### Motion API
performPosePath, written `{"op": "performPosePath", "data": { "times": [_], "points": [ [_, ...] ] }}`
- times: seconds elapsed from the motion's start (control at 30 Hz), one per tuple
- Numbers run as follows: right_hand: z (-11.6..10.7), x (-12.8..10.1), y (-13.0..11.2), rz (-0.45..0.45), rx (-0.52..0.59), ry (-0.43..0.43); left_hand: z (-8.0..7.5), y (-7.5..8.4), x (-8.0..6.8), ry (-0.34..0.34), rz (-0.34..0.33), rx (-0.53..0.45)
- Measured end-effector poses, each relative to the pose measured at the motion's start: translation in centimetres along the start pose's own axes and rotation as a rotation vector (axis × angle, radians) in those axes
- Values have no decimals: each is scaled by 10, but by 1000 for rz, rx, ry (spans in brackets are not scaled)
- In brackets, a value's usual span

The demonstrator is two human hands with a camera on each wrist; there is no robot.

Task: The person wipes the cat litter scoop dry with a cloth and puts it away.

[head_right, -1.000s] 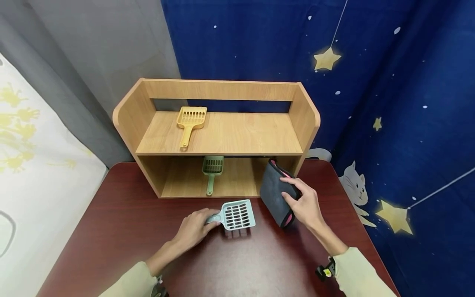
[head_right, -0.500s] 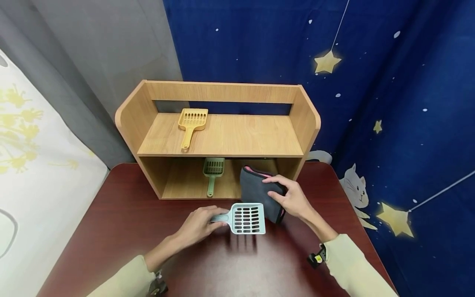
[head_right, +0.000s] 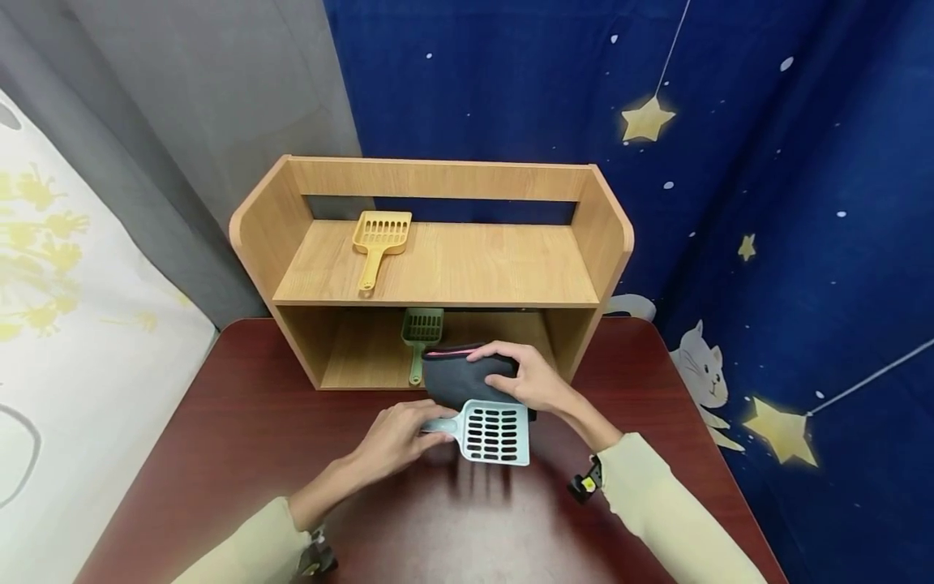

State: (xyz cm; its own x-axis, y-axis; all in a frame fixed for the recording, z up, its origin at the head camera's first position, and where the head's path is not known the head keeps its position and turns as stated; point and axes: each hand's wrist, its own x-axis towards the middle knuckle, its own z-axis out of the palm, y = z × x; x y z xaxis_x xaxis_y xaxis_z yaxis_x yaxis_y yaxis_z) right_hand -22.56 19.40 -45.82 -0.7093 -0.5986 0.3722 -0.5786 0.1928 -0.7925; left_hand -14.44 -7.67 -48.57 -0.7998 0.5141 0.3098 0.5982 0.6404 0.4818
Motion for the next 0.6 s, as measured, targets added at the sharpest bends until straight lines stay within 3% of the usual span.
{"op": "performPosePath", "data": {
  "times": [0.23, 0.6],
  "points": [
    [-8, -2, -1, 66, -11, -34, 1, -4, 0, 29, 5, 8],
    [-36, -23, 3, 101, -32, -1, -9, -15, -5, 67, 6, -14]
  ]
}}
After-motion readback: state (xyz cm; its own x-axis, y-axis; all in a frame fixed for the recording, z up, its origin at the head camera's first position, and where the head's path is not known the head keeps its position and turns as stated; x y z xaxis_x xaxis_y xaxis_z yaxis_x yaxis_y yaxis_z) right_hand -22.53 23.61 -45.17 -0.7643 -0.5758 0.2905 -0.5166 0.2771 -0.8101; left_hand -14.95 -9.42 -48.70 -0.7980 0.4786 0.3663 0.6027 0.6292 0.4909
